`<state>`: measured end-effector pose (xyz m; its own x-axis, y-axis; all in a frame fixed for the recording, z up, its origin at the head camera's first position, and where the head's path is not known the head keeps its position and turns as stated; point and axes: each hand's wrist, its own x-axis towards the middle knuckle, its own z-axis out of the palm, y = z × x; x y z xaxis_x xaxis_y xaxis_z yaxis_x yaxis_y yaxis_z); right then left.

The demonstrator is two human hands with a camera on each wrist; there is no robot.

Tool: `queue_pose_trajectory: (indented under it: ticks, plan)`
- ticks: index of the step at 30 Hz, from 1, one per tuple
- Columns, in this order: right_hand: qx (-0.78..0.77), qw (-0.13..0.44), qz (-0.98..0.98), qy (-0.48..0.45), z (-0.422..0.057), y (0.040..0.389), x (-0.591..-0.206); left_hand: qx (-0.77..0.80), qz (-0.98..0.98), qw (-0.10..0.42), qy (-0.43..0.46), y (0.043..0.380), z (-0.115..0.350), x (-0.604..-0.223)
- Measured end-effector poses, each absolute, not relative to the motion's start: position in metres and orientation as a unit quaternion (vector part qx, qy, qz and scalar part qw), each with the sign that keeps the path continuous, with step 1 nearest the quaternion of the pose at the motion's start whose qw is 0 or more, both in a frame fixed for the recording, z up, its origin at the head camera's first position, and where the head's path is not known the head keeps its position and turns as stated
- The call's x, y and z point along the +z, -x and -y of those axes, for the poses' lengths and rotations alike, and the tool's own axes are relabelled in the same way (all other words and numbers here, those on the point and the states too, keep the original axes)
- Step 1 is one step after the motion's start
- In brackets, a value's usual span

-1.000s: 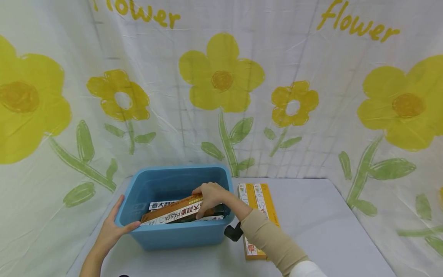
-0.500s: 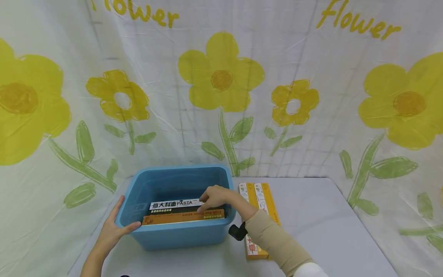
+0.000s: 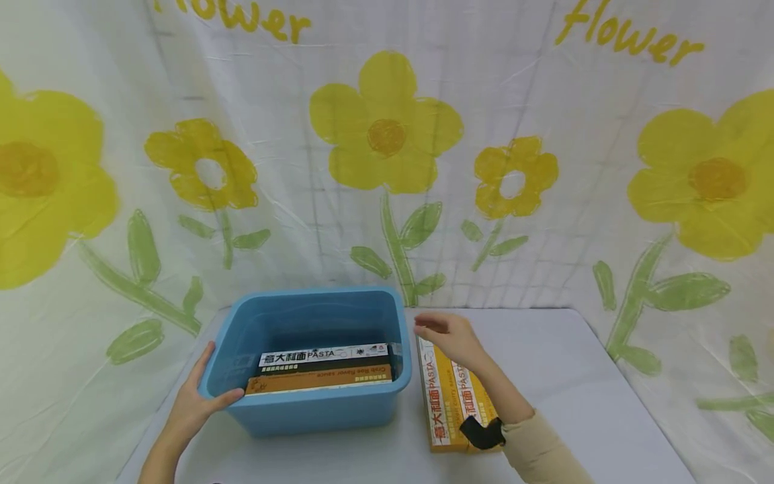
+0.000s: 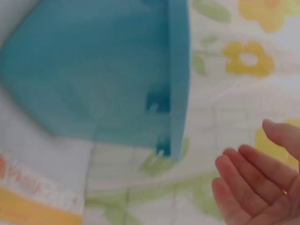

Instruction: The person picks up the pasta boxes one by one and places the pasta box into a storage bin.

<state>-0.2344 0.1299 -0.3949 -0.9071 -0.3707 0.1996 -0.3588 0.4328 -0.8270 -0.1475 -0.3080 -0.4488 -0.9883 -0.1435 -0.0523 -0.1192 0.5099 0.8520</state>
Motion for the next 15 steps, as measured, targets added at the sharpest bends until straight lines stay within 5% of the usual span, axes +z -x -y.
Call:
queue_pose_trajectory:
  ticks: [4, 15]
  plan:
    - [-0.504, -0.025, -0.853, 0.132, -0.165, 0.219, -0.413, -0.486, 0.871, 0.014, -0.072, 0.148, 0.308, -0.449]
    - [-0.384, 0.058, -0.922, 0.011, -0.222, 0.172, -0.489, -0.485, 0.869, -0.018, -0.097, 0.151, 0.311, -0.448]
